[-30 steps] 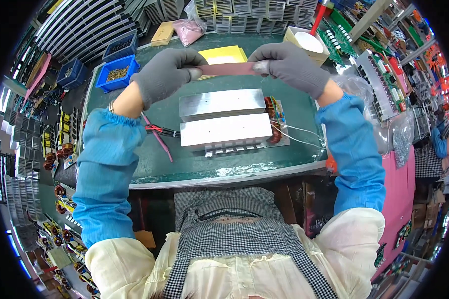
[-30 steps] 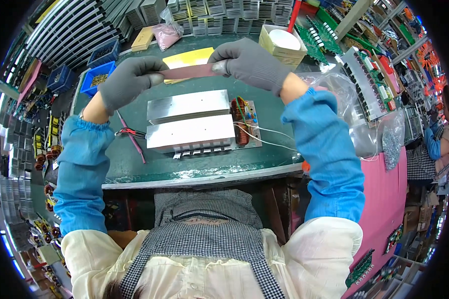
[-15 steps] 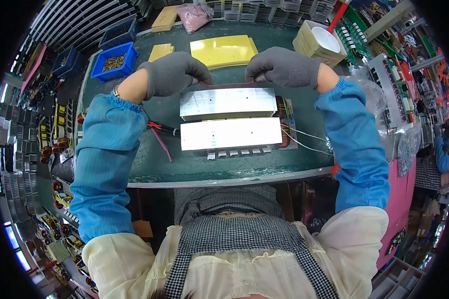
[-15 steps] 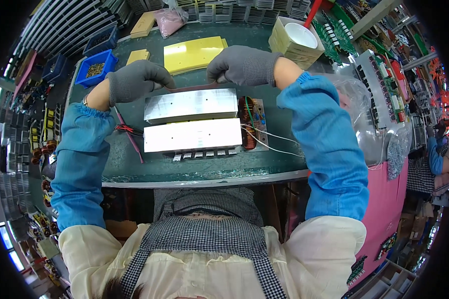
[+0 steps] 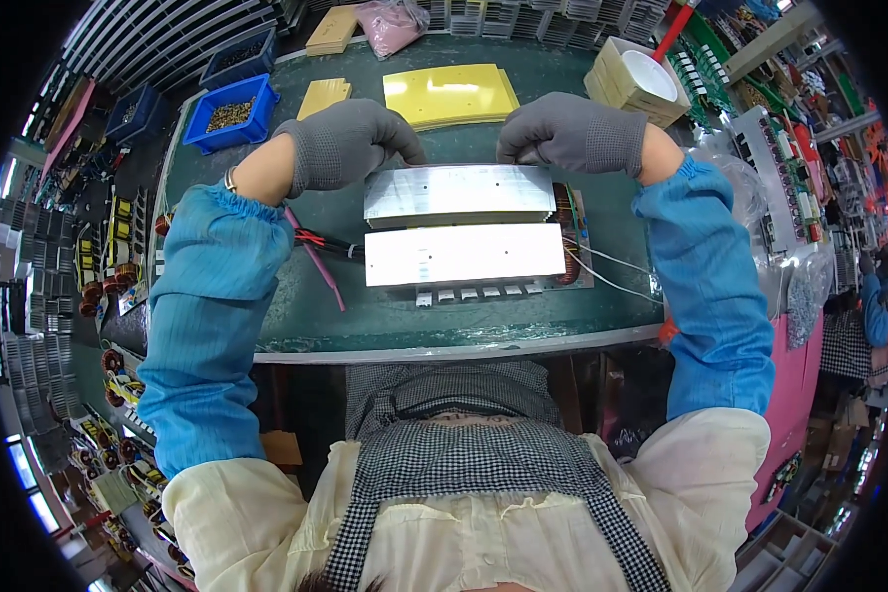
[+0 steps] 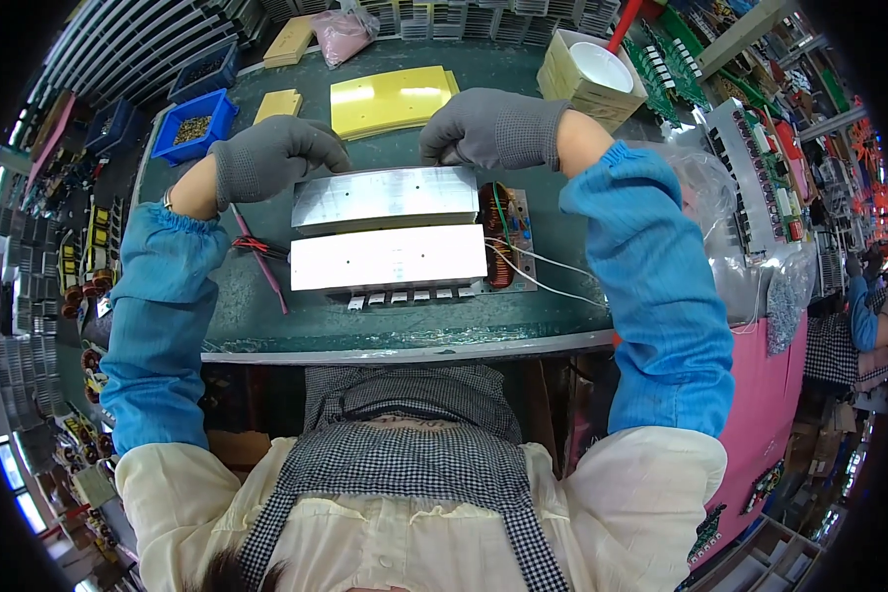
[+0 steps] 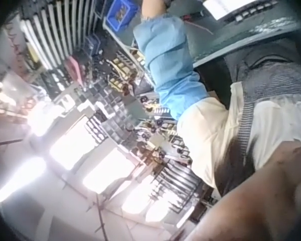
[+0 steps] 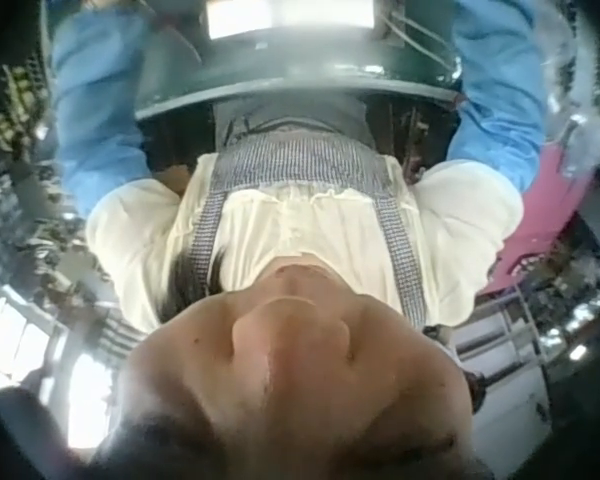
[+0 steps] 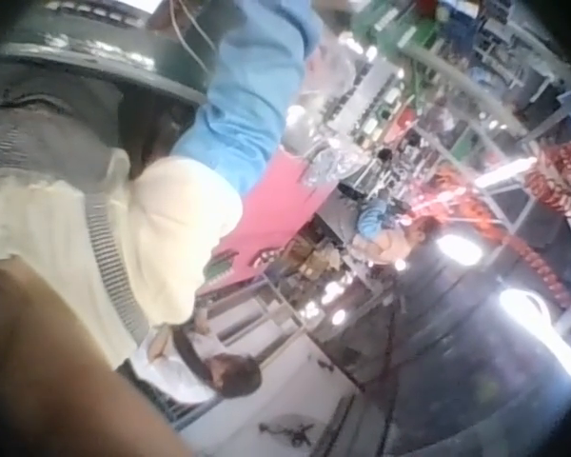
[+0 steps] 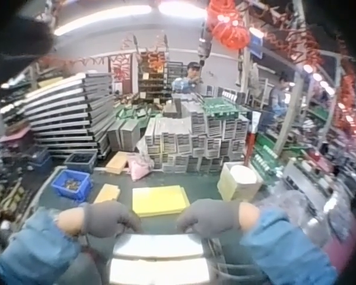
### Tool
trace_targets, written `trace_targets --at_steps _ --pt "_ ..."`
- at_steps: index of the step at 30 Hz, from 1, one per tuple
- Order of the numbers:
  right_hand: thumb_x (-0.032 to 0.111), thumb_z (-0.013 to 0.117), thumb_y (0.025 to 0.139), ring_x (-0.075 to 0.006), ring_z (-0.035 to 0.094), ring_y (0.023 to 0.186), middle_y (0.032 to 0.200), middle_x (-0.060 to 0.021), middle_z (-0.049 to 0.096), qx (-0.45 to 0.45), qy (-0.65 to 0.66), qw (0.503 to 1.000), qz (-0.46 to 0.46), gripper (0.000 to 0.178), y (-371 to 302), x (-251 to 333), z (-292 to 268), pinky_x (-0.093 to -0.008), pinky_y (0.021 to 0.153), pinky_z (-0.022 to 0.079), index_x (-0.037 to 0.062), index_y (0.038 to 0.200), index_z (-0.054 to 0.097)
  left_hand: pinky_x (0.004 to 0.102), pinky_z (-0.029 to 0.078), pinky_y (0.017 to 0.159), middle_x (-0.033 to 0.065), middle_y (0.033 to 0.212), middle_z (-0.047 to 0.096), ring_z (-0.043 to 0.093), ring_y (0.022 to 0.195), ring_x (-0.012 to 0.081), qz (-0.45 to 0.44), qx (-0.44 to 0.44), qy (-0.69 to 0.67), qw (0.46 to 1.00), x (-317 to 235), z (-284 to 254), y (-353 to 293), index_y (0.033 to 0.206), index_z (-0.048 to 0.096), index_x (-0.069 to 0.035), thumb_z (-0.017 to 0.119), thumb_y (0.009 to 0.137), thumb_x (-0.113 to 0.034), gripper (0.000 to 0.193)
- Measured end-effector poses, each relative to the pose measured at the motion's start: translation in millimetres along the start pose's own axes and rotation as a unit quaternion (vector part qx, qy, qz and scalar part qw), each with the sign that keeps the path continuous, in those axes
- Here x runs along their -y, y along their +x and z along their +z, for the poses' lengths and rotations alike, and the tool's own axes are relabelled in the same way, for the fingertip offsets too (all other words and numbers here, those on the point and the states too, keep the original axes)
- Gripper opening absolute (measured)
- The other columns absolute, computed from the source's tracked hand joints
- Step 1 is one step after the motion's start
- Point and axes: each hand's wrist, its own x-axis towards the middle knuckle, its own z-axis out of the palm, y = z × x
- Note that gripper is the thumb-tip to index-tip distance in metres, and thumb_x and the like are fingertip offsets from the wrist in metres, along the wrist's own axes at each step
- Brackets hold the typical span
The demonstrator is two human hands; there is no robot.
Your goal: Assembling a circuit board onto a metal heat sink component using an electric screwdriver.
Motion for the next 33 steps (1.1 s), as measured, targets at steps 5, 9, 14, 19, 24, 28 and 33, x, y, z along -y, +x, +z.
trace_targets --at_steps 5,9,14,19,24,28,33 --pt "0.005 0.059 0.089 -0.0247 0.062 0.110 0.117 -0.0127 0.065 -0.056 -0.001 0.998 -0.034 0.031 -21.6 6.6 -6.7 -0.0339 0.094 0.049 0.0033 0.119 0.065 0.0319 0.050 0.098 0.0107 0.126 0.064 0.062 0.113 0.0236 0.042 -0.058 0.064 0.995 13.7 1.1 -18.8 0.110 0.071 -0.004 0.052 0.087 0.007 0.031" --pt "0.014 0.065 0.087 -0.0243 0.057 0.119 0.126 -0.0135 0.059 -0.126 0.154 0.980 0.007 0.053 -47.0 16.9 4.7 -0.0344 0.102 0.044 0.0041 0.137 0.051 0.0366 0.043 0.106 0.0139 0.132 0.060 0.056 0.122 0.0274 0.032 -0.114 -0.140 0.983 18.2 2.0 -37.3 0.121 0.065 -0.005 0.061 0.090 -0.010 0.031" --pt "0.034 0.079 0.079 -0.0244 0.058 0.118 0.122 -0.0125 0.060 -0.149 0.060 0.987 0.010 0.087 -49.6 26.5 33.9 -0.0378 0.104 0.043 0.0054 0.148 0.034 0.0437 0.038 0.110 0.0162 0.134 0.057 0.051 0.127 0.0316 -0.024 -0.083 -0.222 0.971 7.5 21.7 -35.8 0.125 0.062 -0.006 0.076 0.082 -0.033 0.052" --pt "0.031 0.081 0.077 -0.0237 0.058 0.116 0.118 -0.0113 0.061 -0.171 0.071 0.982 0.023 0.087 -47.6 27.7 40.5 -0.0365 0.104 0.044 0.0049 0.147 0.035 0.0426 0.037 0.111 0.0137 0.132 0.059 0.051 0.127 0.0304 -0.036 -0.082 -0.164 0.982 6.2 29.6 -32.5 0.124 0.063 -0.005 0.079 0.079 -0.032 0.055" --pt "0.027 0.081 0.076 -0.0230 0.058 0.116 0.118 -0.0111 0.062 -0.172 0.079 0.982 0.013 0.086 -48.4 26.8 40.4 -0.0362 0.105 0.044 0.0038 0.146 0.037 0.0406 0.040 0.107 0.0137 0.129 0.060 0.054 0.122 0.0268 -0.039 -0.083 -0.232 0.968 9.5 32.8 -37.0 0.125 0.062 -0.003 0.078 0.082 -0.025 0.051" --pt "0.027 0.082 0.076 -0.0227 0.058 0.116 0.118 -0.0113 0.062 -0.170 0.087 0.981 0.034 0.086 -47.8 26.4 41.5 -0.0360 0.105 0.043 0.0032 0.145 0.038 0.0375 0.044 0.102 0.0134 0.123 0.063 0.057 0.115 0.0235 -0.031 -0.082 -0.242 0.966 11.2 33.7 -36.3 0.127 0.061 -0.001 0.078 0.082 -0.022 0.053" --pt "0.028 0.082 0.075 -0.0223 0.057 0.118 0.119 -0.0120 0.062 -0.176 0.098 0.979 0.024 0.086 -49.3 26.5 41.7 -0.0355 0.105 0.044 0.0028 0.145 0.039 0.0365 0.047 0.099 0.0124 0.118 0.065 0.060 0.111 0.0225 -0.042 -0.082 -0.248 0.964 16.3 35.2 -35.4 0.127 0.060 -0.001 0.078 0.082 -0.023 0.054"
